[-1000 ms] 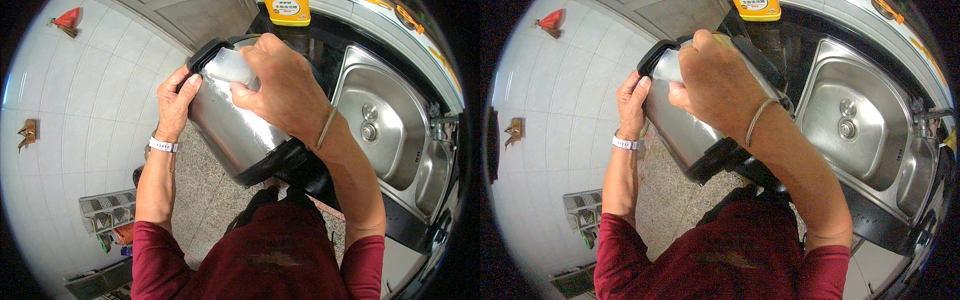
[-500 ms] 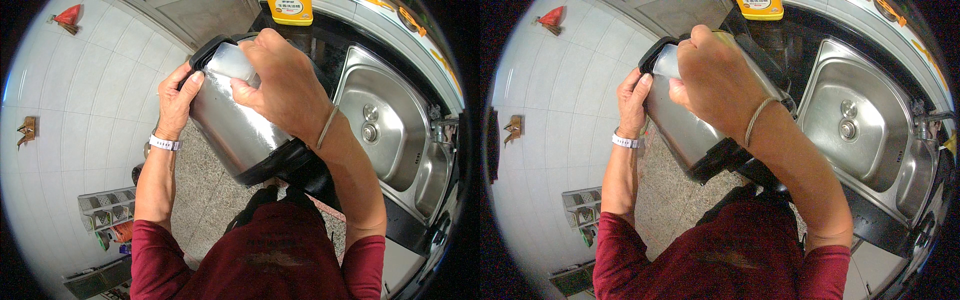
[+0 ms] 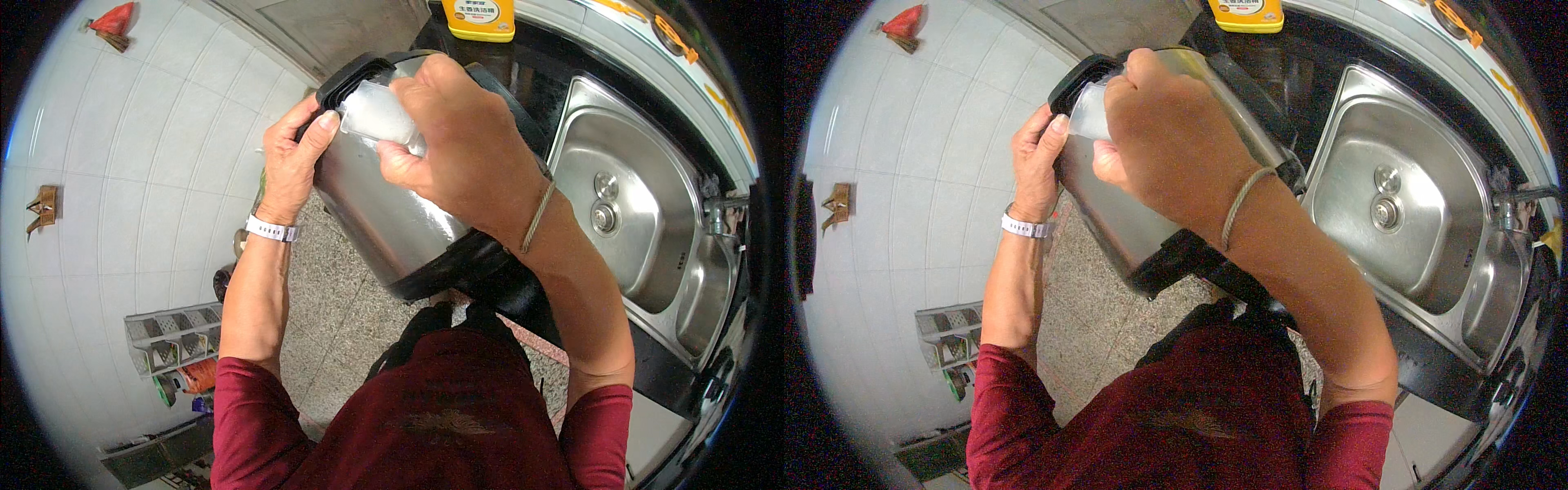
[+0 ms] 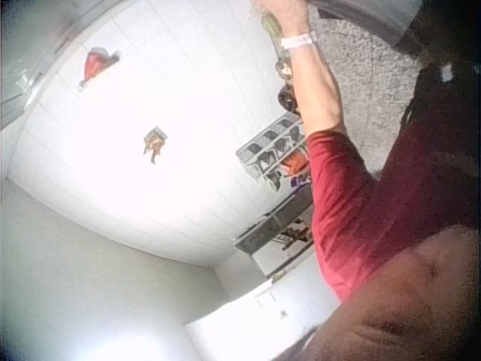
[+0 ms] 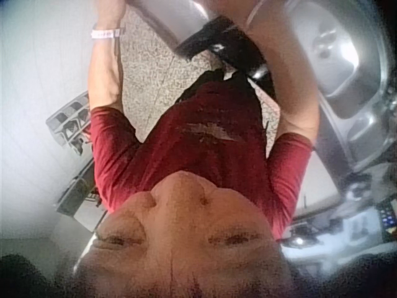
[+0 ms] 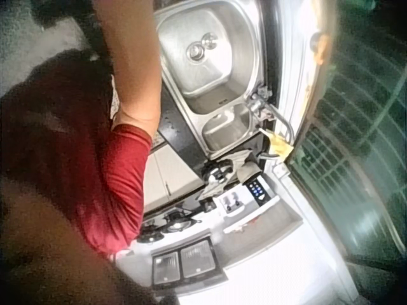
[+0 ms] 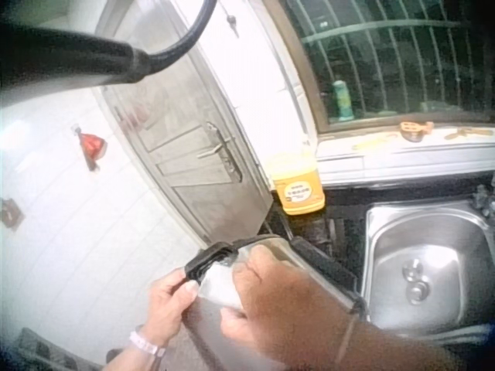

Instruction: The person washes a cloth in a sink and wipes a countertop. They then pick up a plastic component and a pressure cooker, attaching the component to the side of the cooker.

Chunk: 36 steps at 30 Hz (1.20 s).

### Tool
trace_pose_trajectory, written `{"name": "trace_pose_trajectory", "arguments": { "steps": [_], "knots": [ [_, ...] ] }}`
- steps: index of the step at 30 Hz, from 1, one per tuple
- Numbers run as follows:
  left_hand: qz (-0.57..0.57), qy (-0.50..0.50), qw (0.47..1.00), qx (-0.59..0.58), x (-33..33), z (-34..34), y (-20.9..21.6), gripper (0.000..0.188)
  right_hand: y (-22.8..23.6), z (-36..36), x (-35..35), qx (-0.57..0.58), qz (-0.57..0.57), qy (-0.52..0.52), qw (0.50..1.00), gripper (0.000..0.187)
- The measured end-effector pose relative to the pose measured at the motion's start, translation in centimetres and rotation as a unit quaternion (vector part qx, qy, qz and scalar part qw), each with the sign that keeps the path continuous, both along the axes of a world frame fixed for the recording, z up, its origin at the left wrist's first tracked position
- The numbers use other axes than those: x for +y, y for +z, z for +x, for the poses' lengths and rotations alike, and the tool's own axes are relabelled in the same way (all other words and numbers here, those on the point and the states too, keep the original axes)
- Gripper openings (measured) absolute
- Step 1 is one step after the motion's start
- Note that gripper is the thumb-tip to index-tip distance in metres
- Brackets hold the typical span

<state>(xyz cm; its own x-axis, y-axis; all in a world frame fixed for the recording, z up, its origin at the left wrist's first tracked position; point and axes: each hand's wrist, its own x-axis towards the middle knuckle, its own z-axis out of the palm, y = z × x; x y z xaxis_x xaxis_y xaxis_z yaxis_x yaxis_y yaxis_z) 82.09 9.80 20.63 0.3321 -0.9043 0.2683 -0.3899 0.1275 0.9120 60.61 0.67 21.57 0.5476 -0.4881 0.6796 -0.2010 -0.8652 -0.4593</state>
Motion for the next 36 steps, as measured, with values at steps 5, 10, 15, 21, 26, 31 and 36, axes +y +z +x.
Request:
{"name": "trace_pose_trajectory", "arguments": {
  "steps": [5, 10, 15, 21, 26, 31, 36],
  "knots": [
    [0.010, 0.008, 1.000, -0.017, -0.1, 0.2, -0.2, 0.037, 0.0, -0.1, 0.3, -0.006, 0.024, -0.016, 1.000, 0.040],
    [0.003, -0.001, 1.000, -0.017, -0.3, -0.3, 0.2, 0.039, -0.6, -0.1, -0.1, -0.034, -0.003, -0.051, 0.998, 0.041],
    [0.008, -0.002, 1.000, -0.026, -0.2, 0.1, -0.1, 0.038, -0.4, -0.2, -0.5, -0.012, -0.013, -0.038, 0.999, 0.039],
    [0.009, -0.002, 1.000, -0.019, -0.3, 0.0, 0.0, 0.039, -0.5, -0.2, -0.8, -0.003, -0.024, -0.033, 0.999, 0.038],
    [0.009, -0.002, 1.000, -0.020, -0.2, 0.0, 0.0, 0.039, -0.4, -0.2, -0.9, -0.003, -0.026, -0.026, 0.999, 0.040],
    [0.009, 0.003, 1.000, -0.016, -0.3, -0.1, -0.1, 0.038, 0.0, 0.0, -0.8, 0.019, -0.013, -0.012, 1.000, 0.039],
    [0.010, 0.004, 1.000, -0.015, -0.3, -0.5, 0.3, 0.038, 0.3, -0.1, -0.4, 0.016, -0.026, -0.027, 0.999, 0.040]
  ]
}}
